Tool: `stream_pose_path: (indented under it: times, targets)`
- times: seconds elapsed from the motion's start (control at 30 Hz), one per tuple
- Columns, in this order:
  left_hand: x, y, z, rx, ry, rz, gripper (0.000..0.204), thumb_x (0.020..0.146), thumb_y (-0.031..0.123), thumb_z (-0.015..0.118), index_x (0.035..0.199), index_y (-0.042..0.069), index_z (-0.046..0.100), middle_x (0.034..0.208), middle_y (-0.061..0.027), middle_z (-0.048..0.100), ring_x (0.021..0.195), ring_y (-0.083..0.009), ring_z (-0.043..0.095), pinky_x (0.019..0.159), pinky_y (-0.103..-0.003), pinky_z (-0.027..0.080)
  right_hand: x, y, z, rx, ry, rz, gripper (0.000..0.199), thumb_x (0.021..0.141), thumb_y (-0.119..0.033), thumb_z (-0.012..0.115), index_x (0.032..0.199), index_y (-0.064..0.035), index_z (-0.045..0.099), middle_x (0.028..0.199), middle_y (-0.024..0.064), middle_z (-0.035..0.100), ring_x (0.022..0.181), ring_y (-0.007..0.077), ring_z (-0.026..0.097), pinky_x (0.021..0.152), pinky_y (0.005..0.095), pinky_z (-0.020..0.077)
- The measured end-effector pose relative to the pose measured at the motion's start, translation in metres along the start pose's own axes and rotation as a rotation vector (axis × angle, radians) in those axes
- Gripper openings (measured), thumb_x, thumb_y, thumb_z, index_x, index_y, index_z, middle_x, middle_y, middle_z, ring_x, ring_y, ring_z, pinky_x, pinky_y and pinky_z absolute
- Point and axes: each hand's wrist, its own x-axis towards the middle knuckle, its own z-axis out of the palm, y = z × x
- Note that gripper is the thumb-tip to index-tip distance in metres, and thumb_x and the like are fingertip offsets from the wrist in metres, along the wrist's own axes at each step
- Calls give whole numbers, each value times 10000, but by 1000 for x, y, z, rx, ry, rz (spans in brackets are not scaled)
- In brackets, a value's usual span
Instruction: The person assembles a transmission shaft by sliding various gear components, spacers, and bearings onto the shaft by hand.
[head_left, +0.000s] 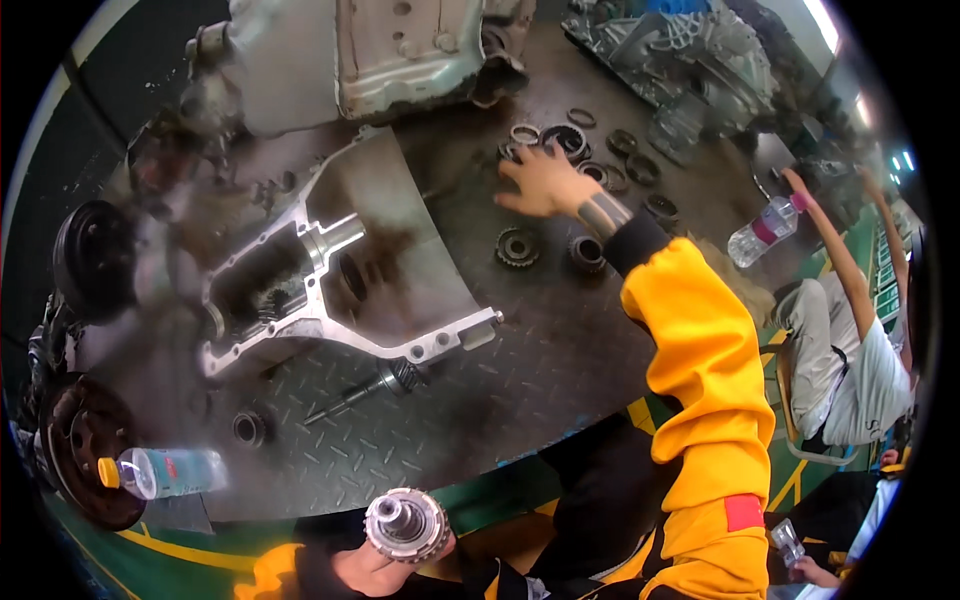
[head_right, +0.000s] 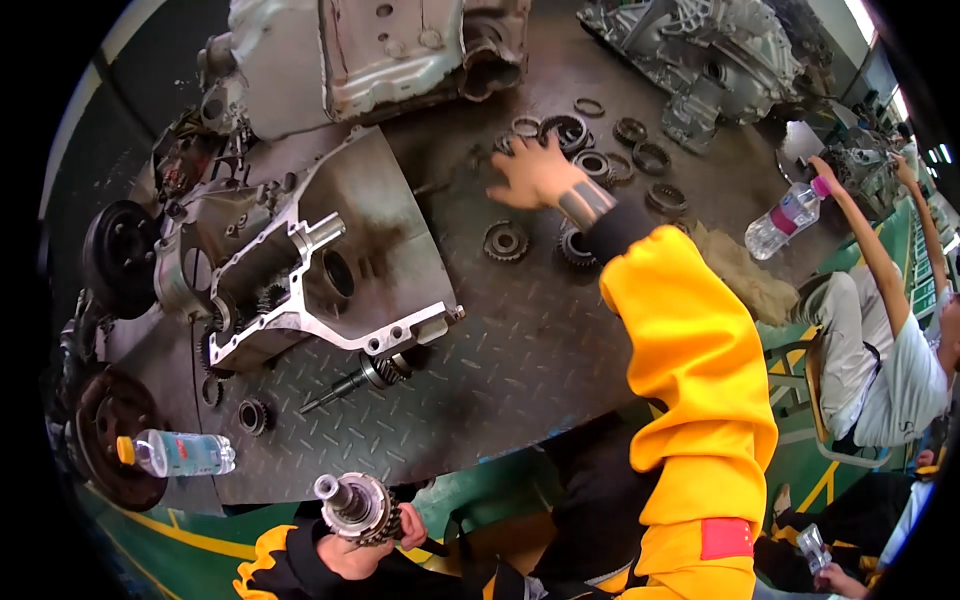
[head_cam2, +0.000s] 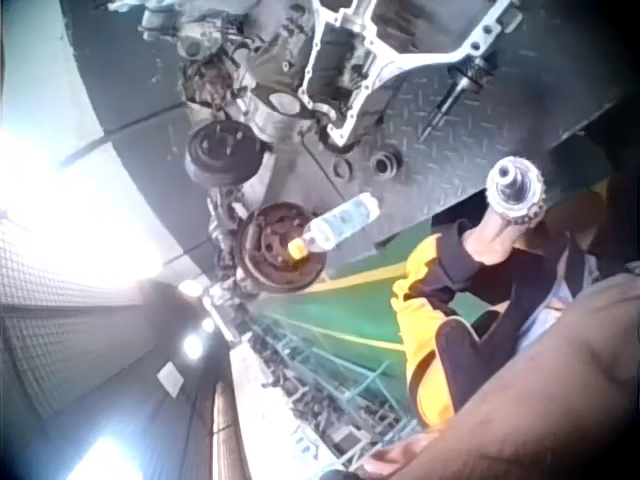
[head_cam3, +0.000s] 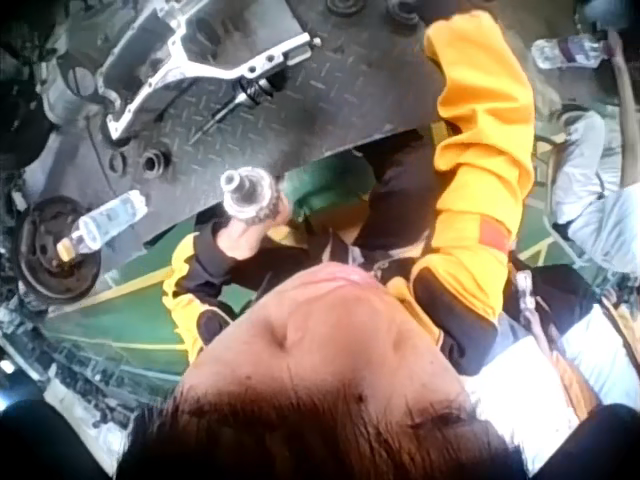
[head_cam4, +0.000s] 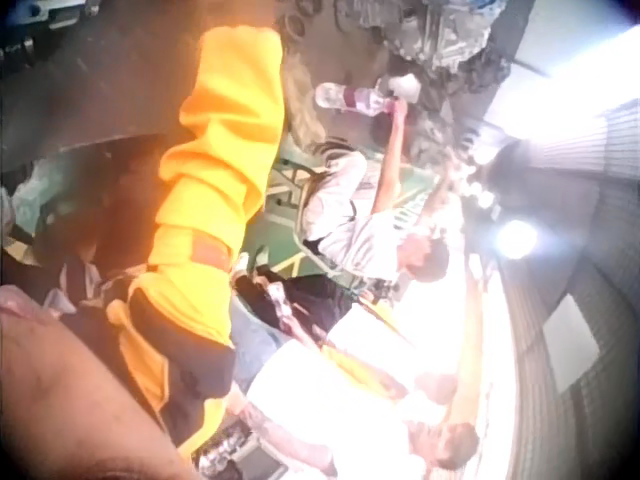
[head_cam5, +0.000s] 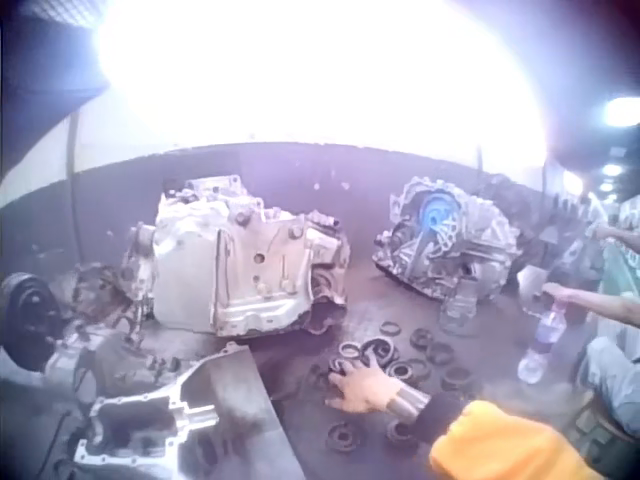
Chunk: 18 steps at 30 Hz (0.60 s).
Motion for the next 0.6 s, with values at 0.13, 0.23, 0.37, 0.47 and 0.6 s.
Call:
stream_pose_path:
  times: [0.13,0.23,0.37,0.47,0.6]
  targets:
    - [20,18,14,-108,-102,139,184,941,-34,422,1116,25,433,894,-32,453,796,-133,414,715,-281,368,-58,4,-27,135,-185,-109,419,887,-421,556,1205,-150,594,1213,154,532,1209,341,482,1031,571,332]
    - [20,5,15,-83,-139,156,146,974,42,429,1120,32,432,918,-31,456,820,-126,417,734,-277,369,-76,19,-51,387,-369,-254,355,874,-283,547,1177,-140,664,1204,124,622,1124,267,578,967,395,448]
    - [24,8,21,-108,-152,165,122,985,73,437,1102,37,447,921,-27,457,822,-122,415,731,-273,371,-55,51,-59,652,-168,-87,332,872,-207,548,1155,-76,665,1079,129,691,1018,263,643,883,360,496]
    - [22,6,23,-97,-141,157,122,981,66,436,1099,34,449,924,-28,462,824,-121,420,730,-272,374,-38,59,-32,318,95,31,394,875,-250,569,1233,-92,614,1181,112,640,1138,262,579,954,392,452]
    - [30,17,27,-49,-70,134,243,1002,295,494,1024,56,459,888,-55,469,816,-178,451,774,-339,402,-37,63,16,22,69,185,489,865,-355,608,1299,-139,552,1312,89,558,1290,255,454,1063,465,344]
